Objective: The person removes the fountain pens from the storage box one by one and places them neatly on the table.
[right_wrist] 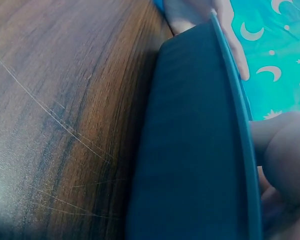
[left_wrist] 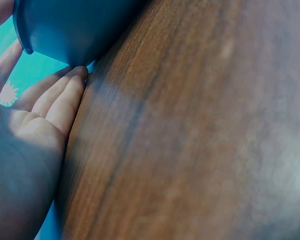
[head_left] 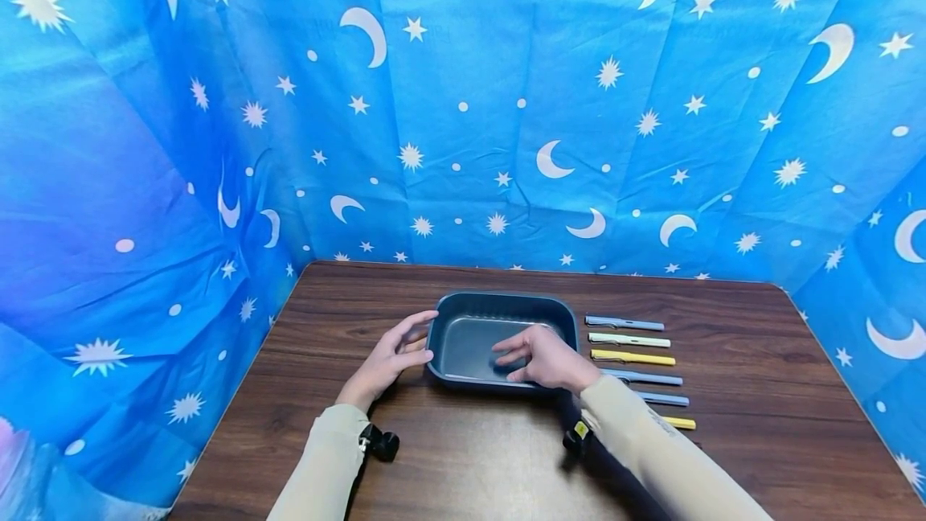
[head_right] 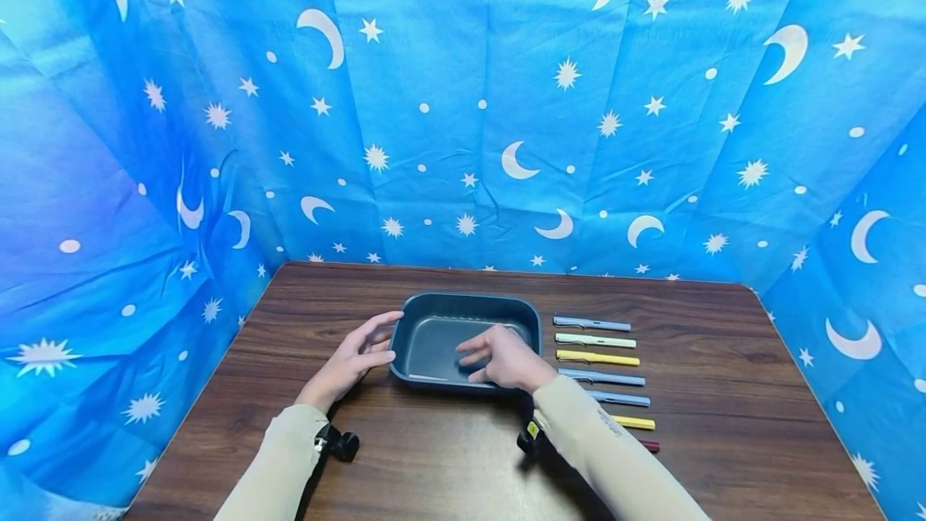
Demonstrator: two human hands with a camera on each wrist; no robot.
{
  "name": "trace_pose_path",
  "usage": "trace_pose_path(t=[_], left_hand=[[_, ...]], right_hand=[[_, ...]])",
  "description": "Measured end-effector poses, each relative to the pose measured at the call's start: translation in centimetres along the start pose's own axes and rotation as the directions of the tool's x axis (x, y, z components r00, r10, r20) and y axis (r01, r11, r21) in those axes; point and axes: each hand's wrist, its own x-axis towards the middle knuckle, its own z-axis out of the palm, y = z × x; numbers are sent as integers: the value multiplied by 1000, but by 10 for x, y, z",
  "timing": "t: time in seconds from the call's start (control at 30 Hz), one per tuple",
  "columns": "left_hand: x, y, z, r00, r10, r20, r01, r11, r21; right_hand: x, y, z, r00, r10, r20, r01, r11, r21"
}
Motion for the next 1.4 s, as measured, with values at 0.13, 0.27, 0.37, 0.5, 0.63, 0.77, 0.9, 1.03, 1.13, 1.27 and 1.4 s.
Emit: trace_pose_path(t=[0.13,0.27,0.37,0.5,0.63,0.77,0.9,1.03,1.13,1.27,1.4], left_hand=[[0,2,0,1000,-5,1,5,1000,-4],[0,4,1,1000,-11,0,11,1000,1],[0,4,1,1000,-10,2,10,1000,0],[0,2,1,1000,-7,7,7,1000,-5],[0,1,0,1000,-4,7,4,1000,-12],[1,-2,0,1000,9,15,-8,999,-38],[3,-3,0,1000,18,22,-16,998,-68],[3,-4,-1,1000,22,22,-20,997,-73],[3,-4,-1,999,27,23,-26,997,-72],[2,-4,-1,999,25,21,-24,997,-67],[1,-4,-1,1000,14,17,-13,998,-63]], right_hand=[[1,-2,2,1000,27,0,-27,1000,16],[2,-1,4,1000,16,-23,-18,997,-72],[3,0,5,999,14,-44,-21,988,-150],[5,0,6,997,26,-66,-40,974,-223],[6,-1,7,997,29,-76,-48,964,-263],[7,-2,7,996,36,-85,-58,961,-269],[8,-2,8,995,34,-98,-59,960,-273],[9,-2,11,991,39,-125,-67,973,-222],[10,-2,13,987,65,-144,-85,986,-142],[11,-2,15,984,91,-152,-103,992,-73],[12,-2,14,988,54,-145,-81,979,-189]])
